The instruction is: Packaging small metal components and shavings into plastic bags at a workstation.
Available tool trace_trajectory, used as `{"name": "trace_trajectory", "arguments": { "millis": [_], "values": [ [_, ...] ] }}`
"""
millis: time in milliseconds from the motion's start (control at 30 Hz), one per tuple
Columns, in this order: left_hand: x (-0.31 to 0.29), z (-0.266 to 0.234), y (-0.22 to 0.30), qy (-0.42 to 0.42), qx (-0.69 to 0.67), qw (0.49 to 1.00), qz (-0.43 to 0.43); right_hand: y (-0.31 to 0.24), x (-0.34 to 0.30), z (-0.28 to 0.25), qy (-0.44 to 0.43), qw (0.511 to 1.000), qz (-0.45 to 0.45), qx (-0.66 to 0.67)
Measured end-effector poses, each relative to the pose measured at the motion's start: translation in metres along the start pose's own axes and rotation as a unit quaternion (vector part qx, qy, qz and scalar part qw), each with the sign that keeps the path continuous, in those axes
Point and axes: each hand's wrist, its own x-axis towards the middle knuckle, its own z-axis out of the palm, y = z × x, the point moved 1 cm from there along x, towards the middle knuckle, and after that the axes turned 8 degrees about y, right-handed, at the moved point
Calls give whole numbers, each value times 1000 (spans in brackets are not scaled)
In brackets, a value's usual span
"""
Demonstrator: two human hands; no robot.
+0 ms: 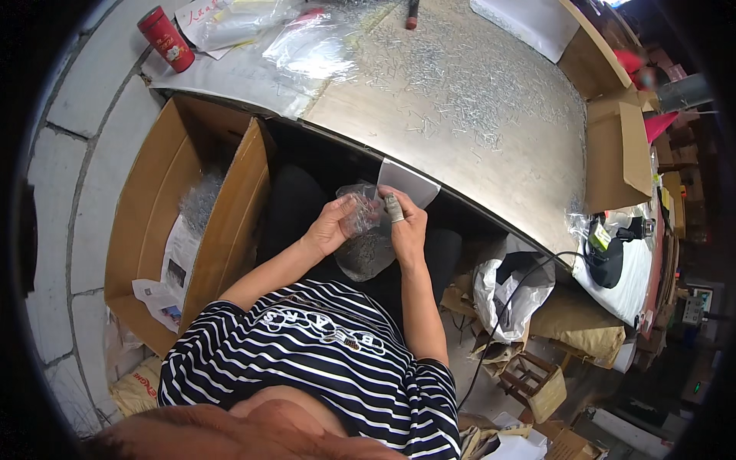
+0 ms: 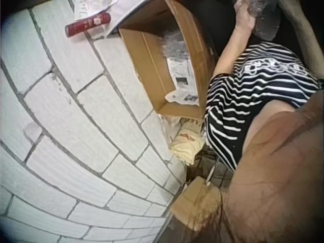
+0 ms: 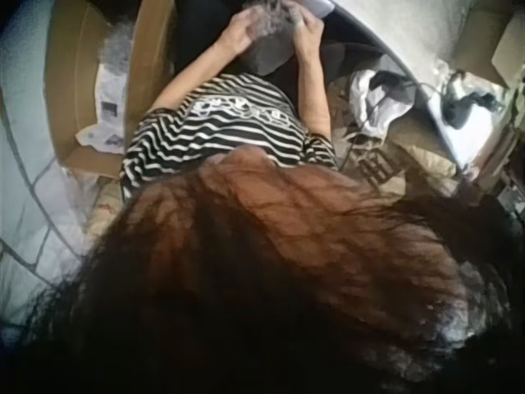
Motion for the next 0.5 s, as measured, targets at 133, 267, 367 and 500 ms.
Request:
{"name": "trace_trajectory", "arguments": {
  "millis": [133, 267, 367, 500],
  "values": [
    [-3, -1, -2, 4, -57, 998, 5, -15, -10, 3, -31, 990, -63, -121],
    [4, -18, -11, -4, 12, 1000, -8, 6, -11, 7, -57, 972, -102, -206],
    [1, -16, -14, 21, 47, 999, 3, 4, -6, 8, -51, 993, -30, -102],
    [3, -24, -10, 39, -21, 999, 16, 7, -4, 10, -63, 995, -16, -75]
  ]
}}
